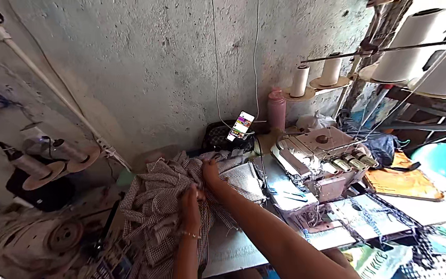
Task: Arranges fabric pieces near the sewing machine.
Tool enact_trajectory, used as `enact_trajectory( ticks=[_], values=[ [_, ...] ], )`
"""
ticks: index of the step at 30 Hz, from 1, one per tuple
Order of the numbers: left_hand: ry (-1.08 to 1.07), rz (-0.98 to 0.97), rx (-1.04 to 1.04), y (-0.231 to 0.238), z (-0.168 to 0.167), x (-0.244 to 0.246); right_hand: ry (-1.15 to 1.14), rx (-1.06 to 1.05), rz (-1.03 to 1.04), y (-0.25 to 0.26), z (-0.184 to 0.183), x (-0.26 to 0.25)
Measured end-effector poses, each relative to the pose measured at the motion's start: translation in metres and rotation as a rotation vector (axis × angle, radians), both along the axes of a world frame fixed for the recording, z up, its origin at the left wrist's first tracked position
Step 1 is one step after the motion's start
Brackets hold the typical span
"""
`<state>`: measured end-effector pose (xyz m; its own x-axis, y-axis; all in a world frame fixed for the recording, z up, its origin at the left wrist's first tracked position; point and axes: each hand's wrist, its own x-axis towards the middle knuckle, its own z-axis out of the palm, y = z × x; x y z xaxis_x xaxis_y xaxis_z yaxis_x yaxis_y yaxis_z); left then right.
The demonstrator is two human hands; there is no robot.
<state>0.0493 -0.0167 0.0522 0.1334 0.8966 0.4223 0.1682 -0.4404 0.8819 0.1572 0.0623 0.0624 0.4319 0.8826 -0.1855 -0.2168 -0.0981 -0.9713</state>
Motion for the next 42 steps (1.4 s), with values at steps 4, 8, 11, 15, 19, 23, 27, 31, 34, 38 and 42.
enact_trajectory(
  ticks=[4,8,11,15,19,23,27,31,34,38,42],
  values=[
    [0.007,-0.012,0.132,-0.021,-0.035,-0.002,0.386,-0.112,-0.050,0.005,-0.009,0.002],
    [-0.083,-0.033,0.002,-0.023,-0.036,-0.016,0.469,-0.138,-0.048,-0.004,-0.016,0.015],
    [-0.415,0.173,-0.421,-0.005,0.008,-0.025,0.373,0.061,0.087,-0.034,0.006,0.022],
    [-0.415,0.141,-0.499,0.003,0.018,-0.025,-0.291,0.333,0.439,-0.083,0.014,0.016],
    [-0.333,0.051,-0.452,0.001,0.014,-0.028,-0.851,0.246,0.809,-0.090,0.032,0.004],
    [-0.224,-0.004,-0.366,0.003,0.012,-0.033,-1.140,0.297,0.949,-0.092,0.037,0.005],
    [0.353,-0.189,-0.199,0.015,0.018,-0.044,-1.501,0.604,1.084,-0.091,0.025,0.026],
    [0.901,-0.284,-0.327,0.030,0.052,-0.034,-1.709,0.805,1.228,-0.083,0.022,0.032],
    [1.127,-0.220,-0.373,0.038,0.064,-0.016,-1.796,0.816,1.291,-0.077,0.022,0.029],
    [1.034,-0.105,-0.330,0.046,0.051,-0.012,-1.822,0.927,1.129,-0.069,0.025,0.033],
    [0.744,-0.063,-0.331,0.042,0.031,-0.019,-1.532,0.784,0.894,-0.077,-0.006,0.031]
  ],
)
